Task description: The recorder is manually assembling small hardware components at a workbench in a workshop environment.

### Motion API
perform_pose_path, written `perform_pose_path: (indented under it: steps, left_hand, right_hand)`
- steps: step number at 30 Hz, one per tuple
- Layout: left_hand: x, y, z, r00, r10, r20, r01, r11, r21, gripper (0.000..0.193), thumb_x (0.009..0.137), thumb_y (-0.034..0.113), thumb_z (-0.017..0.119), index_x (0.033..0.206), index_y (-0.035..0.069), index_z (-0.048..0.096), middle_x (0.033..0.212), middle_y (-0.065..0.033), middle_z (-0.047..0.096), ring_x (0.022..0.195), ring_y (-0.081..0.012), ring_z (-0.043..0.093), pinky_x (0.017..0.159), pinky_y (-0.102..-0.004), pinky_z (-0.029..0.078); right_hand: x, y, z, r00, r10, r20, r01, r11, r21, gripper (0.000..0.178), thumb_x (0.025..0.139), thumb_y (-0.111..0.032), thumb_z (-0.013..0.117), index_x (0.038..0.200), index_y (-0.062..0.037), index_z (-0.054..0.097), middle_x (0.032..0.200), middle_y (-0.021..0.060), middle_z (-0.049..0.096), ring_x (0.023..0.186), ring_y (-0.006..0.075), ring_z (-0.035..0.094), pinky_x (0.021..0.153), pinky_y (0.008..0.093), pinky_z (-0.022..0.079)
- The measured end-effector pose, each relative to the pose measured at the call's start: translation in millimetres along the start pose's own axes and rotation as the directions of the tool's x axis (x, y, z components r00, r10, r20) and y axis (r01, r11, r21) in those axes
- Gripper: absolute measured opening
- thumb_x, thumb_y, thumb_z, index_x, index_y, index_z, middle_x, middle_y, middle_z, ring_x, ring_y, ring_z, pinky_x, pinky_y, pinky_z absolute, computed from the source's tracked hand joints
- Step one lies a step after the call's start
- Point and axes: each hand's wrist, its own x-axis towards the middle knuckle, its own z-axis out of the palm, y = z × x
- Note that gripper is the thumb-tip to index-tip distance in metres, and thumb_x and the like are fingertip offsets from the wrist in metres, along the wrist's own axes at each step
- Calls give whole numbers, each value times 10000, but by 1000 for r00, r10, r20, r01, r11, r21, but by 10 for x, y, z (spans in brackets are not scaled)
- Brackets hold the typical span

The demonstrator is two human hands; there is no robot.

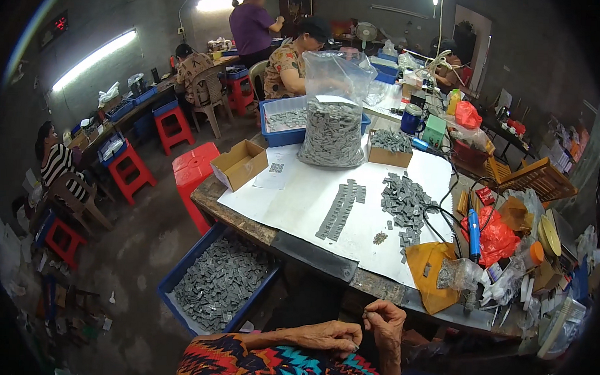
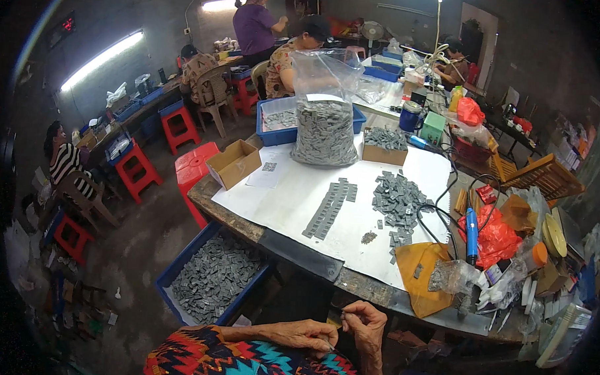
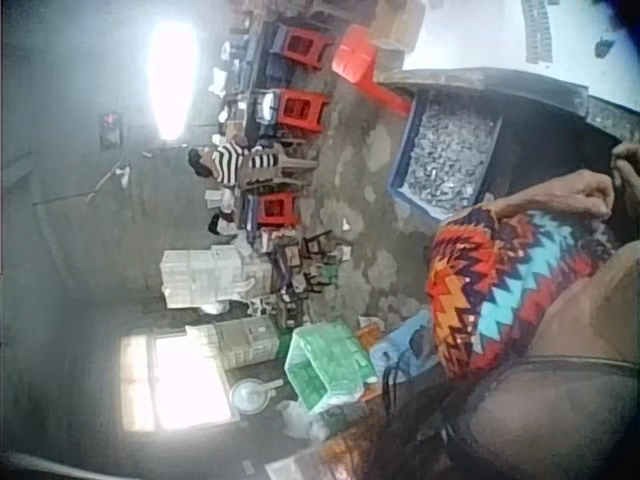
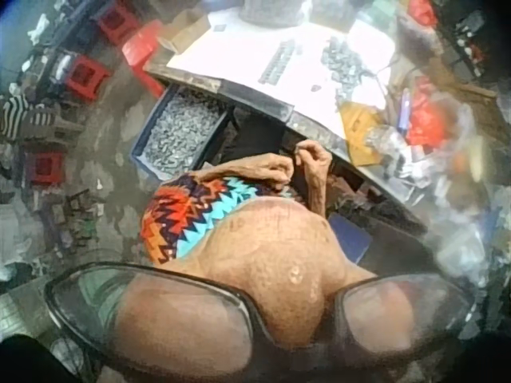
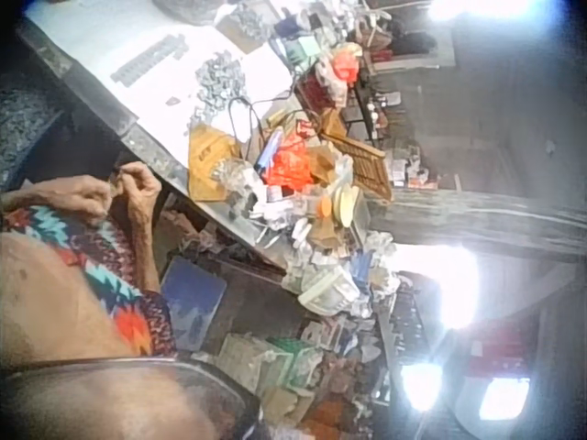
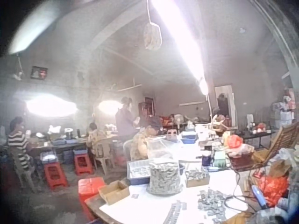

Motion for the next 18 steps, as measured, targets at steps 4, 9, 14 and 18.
perform_pose_path:
  steps: [4,9,14,18]
  left_hand:
    - [19,-8,-34,998,9,-58,-11,999,-36,184,880,208,508,892,28,473,679,2,462,602,-58,412,544,-200,350]
    - [47,-54,-37,990,49,-129,-46,999,27,194,874,213,514,922,26,495,687,6,490,604,-53,436,529,-191,359]
    - [68,-131,-45,981,77,-181,-76,997,8,192,871,212,511,931,30,499,698,9,502,601,-51,442,518,-188,359]
    - [78,-144,-37,977,94,-190,-88,995,44,195,875,214,505,935,29,498,697,5,494,615,-53,441,536,-192,361]
  right_hand:
    - [0,33,-29,999,6,-41,-5,1000,21,67,753,64,550,813,60,581,695,87,576,523,96,517,470,195,421]
    - [-21,55,-44,998,-1,-57,3,1000,25,75,756,60,554,826,61,580,700,98,584,527,102,526,473,198,427]
    - [-34,49,-47,997,-4,-79,6,1000,22,73,761,54,559,831,58,580,704,105,587,530,105,530,478,200,431]
    - [-37,46,-36,997,-36,-74,38,999,30,72,763,57,555,831,56,581,708,101,588,533,103,531,479,198,425]
